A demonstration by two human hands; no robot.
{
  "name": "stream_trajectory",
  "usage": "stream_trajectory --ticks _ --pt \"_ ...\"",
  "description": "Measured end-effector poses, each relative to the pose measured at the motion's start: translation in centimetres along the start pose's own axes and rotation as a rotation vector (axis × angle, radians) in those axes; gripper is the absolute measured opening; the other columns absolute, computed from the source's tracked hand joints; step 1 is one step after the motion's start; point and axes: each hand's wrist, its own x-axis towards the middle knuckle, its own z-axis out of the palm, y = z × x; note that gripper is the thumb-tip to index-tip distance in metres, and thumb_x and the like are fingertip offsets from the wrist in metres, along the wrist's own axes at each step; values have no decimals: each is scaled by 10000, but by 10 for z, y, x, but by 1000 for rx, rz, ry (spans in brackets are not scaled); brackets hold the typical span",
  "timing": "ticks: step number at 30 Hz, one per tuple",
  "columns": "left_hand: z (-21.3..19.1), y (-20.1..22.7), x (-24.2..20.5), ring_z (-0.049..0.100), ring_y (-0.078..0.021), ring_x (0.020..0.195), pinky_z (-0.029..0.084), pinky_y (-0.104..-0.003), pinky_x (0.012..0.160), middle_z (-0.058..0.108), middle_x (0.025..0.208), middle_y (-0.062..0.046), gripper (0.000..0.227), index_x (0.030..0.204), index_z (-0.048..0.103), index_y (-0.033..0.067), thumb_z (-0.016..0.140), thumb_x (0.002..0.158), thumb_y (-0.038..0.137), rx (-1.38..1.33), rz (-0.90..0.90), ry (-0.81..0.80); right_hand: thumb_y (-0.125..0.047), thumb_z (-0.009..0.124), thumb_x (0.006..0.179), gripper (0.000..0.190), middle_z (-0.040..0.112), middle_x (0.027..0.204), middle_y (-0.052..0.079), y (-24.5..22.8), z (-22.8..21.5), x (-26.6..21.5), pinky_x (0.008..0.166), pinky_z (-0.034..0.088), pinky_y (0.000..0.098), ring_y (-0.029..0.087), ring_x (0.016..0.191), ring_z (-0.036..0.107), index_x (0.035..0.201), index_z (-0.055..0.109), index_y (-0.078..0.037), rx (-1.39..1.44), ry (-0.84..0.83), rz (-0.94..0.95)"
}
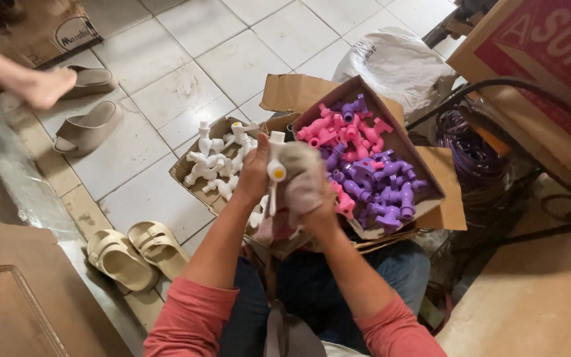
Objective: Cleaning and inspecting plastic water taps using a cloth and sorting them into boxes.
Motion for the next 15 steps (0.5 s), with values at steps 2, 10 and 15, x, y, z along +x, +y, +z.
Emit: stream_trajectory --ticks 2,10,15 --pt "5 19 -8 592 -160 710 515 -293 793 621 700 -24 681 767 674 99 315 1088 580 -61 2 55 -50 603 728 498 673 1075 208 5 11 -21 965 516 464 326 971 656 1220 653 9 17 0 29" --pt "38 71 -33 601 -86 791 467 -202 862 610 764 23 588 800 629 119 394 1055 593 -509 1 226 -160 791 762 291 754 892 71 -36 34 -1 916 552 355 178 874 711 1049 752 -183 4 145 271" --pt "44 42 -5 715 -101 890 562 -271 940 762 942 -30 565 1041 730 93 510 1010 613 -838 -85 315 -108 647 751 537 689 1219 194 -41 35 15 1063 469 514 357 1169 655 1286 684 -69 -14 -25 97"
